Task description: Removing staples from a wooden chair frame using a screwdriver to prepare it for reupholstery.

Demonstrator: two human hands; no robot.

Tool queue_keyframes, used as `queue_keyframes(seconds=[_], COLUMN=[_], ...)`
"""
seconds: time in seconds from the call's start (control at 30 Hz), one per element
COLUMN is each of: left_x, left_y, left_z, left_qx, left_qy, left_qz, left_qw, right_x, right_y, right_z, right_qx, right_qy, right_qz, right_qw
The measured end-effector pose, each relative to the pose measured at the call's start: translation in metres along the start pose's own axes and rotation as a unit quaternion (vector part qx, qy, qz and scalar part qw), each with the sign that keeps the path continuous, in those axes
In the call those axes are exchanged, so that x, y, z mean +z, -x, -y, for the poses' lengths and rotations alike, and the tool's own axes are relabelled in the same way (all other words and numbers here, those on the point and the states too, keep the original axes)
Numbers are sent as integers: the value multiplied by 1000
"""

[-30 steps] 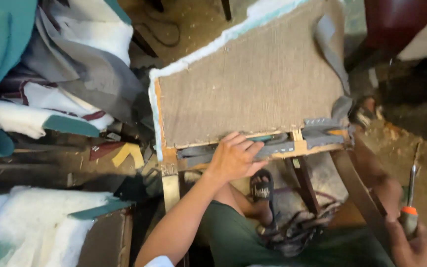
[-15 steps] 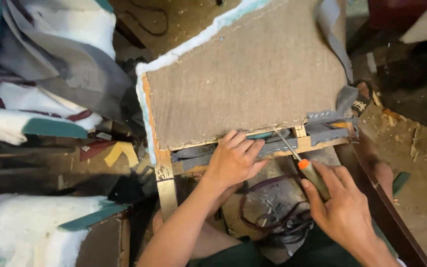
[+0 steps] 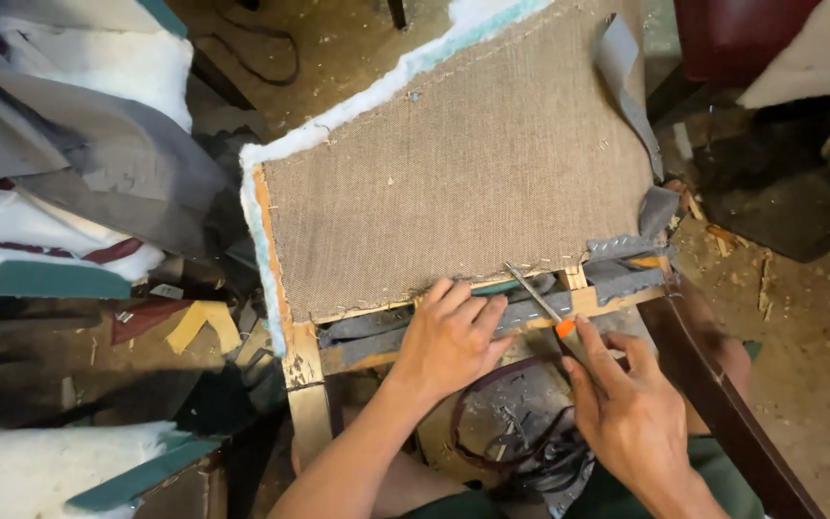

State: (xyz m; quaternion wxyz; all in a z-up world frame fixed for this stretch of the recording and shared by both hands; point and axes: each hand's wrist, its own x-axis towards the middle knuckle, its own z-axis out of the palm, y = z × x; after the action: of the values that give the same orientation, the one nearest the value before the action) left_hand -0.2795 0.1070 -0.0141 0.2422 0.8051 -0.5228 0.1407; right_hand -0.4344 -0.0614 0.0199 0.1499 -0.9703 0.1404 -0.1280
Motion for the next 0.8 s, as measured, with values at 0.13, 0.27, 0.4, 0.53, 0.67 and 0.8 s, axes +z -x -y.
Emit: queue_keyframes(seconds=[0.13,0.27,0.4,0.53,0.67,0.8], left_x=[-1,-2,0,1,-13,-35], left_y=[1,2,2,4,4,2], left_z=[-2,-2,-3,-4,-8,12], left_qx=[-6,-13,-21,-47,-51,22], left_qy=[-3,-5,-10,-11,8,77], left_qz=[11,11,16,58,101,-127], left_qw=[1000,1000,1000,997,993,989], right_x=[-1,1,-6,53,110,120], right_y=[8,1,-19,11,48,59], right_z=[-2,1,-8,-48,-66,-65], right_qx=[-23,6,333,452,338,306], right_qy=[-15,-70,-405,-634,-874,-876], right_qz=[34,26,183,204,264,187], right_qw=[999,997,832,594,228,322])
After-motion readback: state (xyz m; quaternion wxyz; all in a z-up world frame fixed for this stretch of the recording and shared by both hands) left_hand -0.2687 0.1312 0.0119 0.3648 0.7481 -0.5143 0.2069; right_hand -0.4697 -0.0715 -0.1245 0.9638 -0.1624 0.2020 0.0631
